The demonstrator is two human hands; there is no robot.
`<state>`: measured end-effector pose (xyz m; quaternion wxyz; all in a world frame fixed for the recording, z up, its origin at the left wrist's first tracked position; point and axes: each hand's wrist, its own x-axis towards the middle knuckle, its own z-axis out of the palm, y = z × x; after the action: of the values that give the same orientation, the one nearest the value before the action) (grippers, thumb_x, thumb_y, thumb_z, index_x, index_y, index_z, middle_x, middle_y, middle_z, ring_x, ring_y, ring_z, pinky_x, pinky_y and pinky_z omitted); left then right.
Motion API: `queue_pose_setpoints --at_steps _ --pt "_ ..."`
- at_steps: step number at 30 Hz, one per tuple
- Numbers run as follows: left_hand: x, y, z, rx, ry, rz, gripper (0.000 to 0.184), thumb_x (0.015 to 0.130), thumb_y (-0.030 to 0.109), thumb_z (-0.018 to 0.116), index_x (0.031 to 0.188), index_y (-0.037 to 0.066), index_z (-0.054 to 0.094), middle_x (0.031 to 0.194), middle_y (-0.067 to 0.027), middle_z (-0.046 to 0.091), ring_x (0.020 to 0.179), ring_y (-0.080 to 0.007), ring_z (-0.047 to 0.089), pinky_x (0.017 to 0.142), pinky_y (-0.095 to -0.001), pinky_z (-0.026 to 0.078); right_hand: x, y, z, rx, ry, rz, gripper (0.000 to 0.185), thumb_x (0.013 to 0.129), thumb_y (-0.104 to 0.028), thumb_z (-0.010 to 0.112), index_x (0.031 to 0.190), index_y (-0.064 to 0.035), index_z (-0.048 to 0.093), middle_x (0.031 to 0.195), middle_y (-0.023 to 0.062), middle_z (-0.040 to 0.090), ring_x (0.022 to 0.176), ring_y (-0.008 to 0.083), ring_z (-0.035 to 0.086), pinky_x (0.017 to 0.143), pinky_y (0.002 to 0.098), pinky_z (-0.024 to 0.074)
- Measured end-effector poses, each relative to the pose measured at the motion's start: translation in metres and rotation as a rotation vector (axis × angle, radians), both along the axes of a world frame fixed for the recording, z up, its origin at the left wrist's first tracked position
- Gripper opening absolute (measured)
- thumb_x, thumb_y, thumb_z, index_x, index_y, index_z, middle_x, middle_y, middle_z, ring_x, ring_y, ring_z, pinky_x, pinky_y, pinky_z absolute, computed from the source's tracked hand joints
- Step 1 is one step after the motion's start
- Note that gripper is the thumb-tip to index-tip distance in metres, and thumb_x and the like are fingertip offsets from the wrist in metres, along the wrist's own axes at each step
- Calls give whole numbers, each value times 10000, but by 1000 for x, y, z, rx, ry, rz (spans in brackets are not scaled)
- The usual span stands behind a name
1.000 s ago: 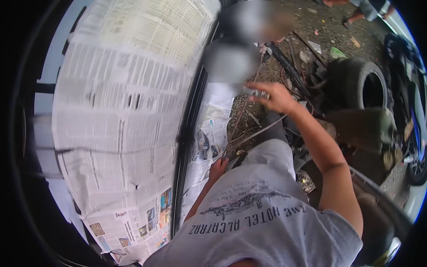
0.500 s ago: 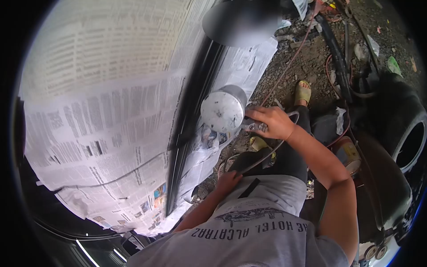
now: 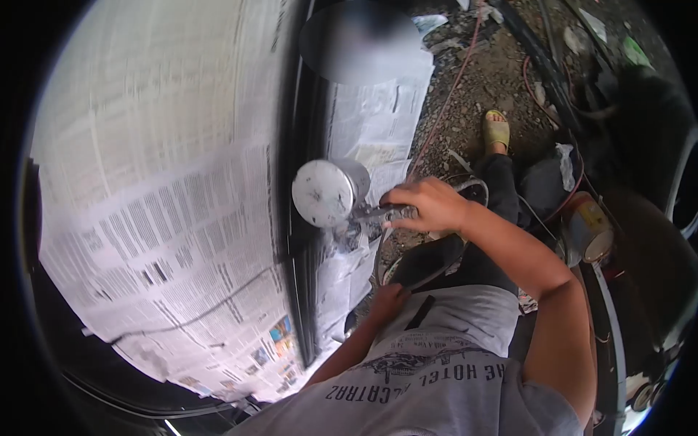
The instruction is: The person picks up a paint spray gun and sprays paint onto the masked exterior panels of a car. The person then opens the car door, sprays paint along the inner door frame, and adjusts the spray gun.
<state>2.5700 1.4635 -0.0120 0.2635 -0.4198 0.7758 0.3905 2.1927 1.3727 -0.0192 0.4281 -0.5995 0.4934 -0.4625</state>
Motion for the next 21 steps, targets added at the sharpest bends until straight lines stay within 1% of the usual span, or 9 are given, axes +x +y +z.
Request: queue_pose_setpoints --at_steps 4,5,6,9,11,13,17,20,21 --pt "-35 -15 3 22 13 18 332 950 338 606 840 26 570 824 -205 606 836 -424 599 742 -527 447 -62 -14 3 72 37 -207 445 849 -481 737 1058 -94 669 917 140 710 826 366 690 698 430 541" --pt "-46 -21 4 37 -5 20 336 950 340 610 838 25 569 828 -207 606 834 -426 597 739 -525 445 -78 -20 6 23 33 -289 448 849 -481 739 1056 -91 669 904 150 710 819 368 693 709 431 546" --pt "-58 -27 7 51 -26 25 341 950 342 614 836 24 568 832 -210 606 833 -428 595 735 -523 444 -96 -25 12 57 37 -332 447 843 -469 750 1051 -83 669 909 152 711 827 366 697 723 423 550" --pt "-100 -43 17 -18 56 45 377 961 360 611 827 13 556 808 -223 599 800 -439 591 700 -514 442 -149 -42 20 24 34 -510 439 827 -429 781 1055 -72 670 926 149 714 839 357 701 737 404 551" --pt "-117 -48 20 5 56 106 397 967 375 605 825 8 548 793 -228 598 788 -446 597 676 -509 442 -180 -51 28 42 58 -601 444 818 -400 802 1064 -56 668 934 145 716 852 356 698 750 395 545" --pt "-131 -50 23 25 40 138 407 973 385 600 829 7 545 783 -230 600 782 -450 603 661 -505 445 -207 -58 34 20 91 -694 447 838 -385 794 1107 -52 664 947 150 719 865 361 699 758 386 539" --pt "-142 -51 32 42 -5 174 395 975 386 598 848 16 552 787 -225 612 790 -449 614 655 -503 450 -226 -63 59 74 -15 -837 456 854 -375 784 1149 -52 653 983 168 720 881 375 693 769 381 534" --pt "-118 -41 32 29 20 199 379 971 379 605 862 18 557 800 -225 615 801 -447 615 664 -506 451 -212 -55 84 151 15 -831 462 858 -375 780 1155 -48 646 1007 177 717 910 388 683 785 396 527" --pt "-111 -41 31 15 42 201 375 969 376 607 866 18 559 805 -226 615 805 -447 615 667 -507 451 -203 -52 85 122 46 -818 460 858 -376 779 1151 -47 645 1007 177 717 915 392 680 788 401 523"
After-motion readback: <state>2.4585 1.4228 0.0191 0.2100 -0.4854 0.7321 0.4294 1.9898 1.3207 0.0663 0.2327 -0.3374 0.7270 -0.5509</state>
